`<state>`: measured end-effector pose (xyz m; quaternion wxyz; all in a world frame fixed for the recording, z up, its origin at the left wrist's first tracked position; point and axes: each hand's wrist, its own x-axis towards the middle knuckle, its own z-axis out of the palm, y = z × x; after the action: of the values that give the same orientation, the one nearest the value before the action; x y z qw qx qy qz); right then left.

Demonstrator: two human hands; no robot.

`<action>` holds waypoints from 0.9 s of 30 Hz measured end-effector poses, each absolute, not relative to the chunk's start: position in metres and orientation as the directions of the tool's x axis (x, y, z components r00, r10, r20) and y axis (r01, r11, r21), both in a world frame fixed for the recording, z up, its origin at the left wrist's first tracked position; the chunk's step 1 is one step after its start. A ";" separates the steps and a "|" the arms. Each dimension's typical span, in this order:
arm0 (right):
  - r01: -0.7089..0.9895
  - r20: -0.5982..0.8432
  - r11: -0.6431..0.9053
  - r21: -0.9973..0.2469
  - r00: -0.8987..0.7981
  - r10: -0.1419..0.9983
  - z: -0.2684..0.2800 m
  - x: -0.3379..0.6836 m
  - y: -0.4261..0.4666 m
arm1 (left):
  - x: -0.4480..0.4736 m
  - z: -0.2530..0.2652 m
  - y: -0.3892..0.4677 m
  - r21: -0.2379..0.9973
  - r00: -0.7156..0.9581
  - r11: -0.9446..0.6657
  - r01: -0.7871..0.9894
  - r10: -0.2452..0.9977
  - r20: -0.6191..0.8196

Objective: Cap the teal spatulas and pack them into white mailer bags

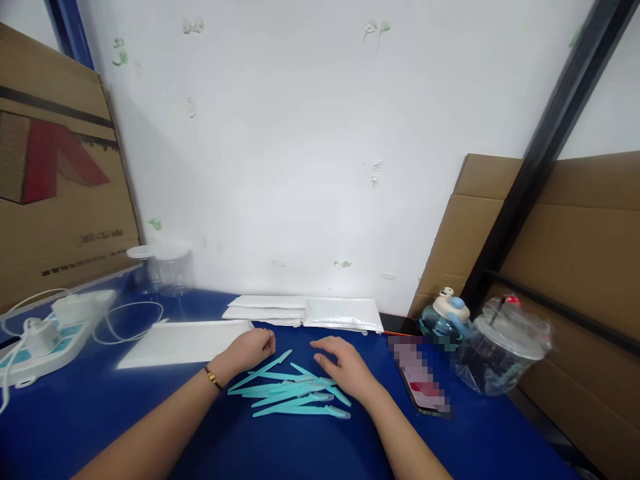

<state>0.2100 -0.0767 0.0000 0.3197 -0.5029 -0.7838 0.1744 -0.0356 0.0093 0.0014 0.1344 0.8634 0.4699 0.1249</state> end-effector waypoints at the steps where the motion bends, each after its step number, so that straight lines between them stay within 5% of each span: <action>1: 0.695 0.322 0.394 -0.601 -0.240 0.916 0.000 0.213 -0.070 | -0.036 0.003 0.008 0.347 0.533 -0.524 0.778 0.843 0.079; 7: 0.720 0.302 0.294 -0.628 -0.124 0.945 -0.006 0.212 -0.048 | -0.030 0.009 0.005 0.397 0.611 -0.538 0.744 0.788 -0.078; 15: 0.685 0.226 0.230 -0.692 -0.097 0.969 -0.025 0.201 -0.042 | 0.013 -0.007 0.025 0.487 0.725 -0.660 0.572 0.685 0.076; 23: 0.684 0.214 0.172 -0.709 -0.024 0.977 -0.031 0.244 -0.039 | 0.003 -0.010 0.043 0.432 0.675 -0.656 0.619 0.726 0.133; 27: 0.709 0.224 0.149 -0.690 0.012 0.975 -0.028 0.253 -0.043 | 0.001 -0.001 0.032 0.434 0.739 -0.744 0.509 0.636 0.223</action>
<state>0.2535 -0.0431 -0.0281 0.3439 -0.6228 -0.6756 0.1934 0.0011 0.0323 -0.0007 0.1750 0.9160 0.3123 0.1812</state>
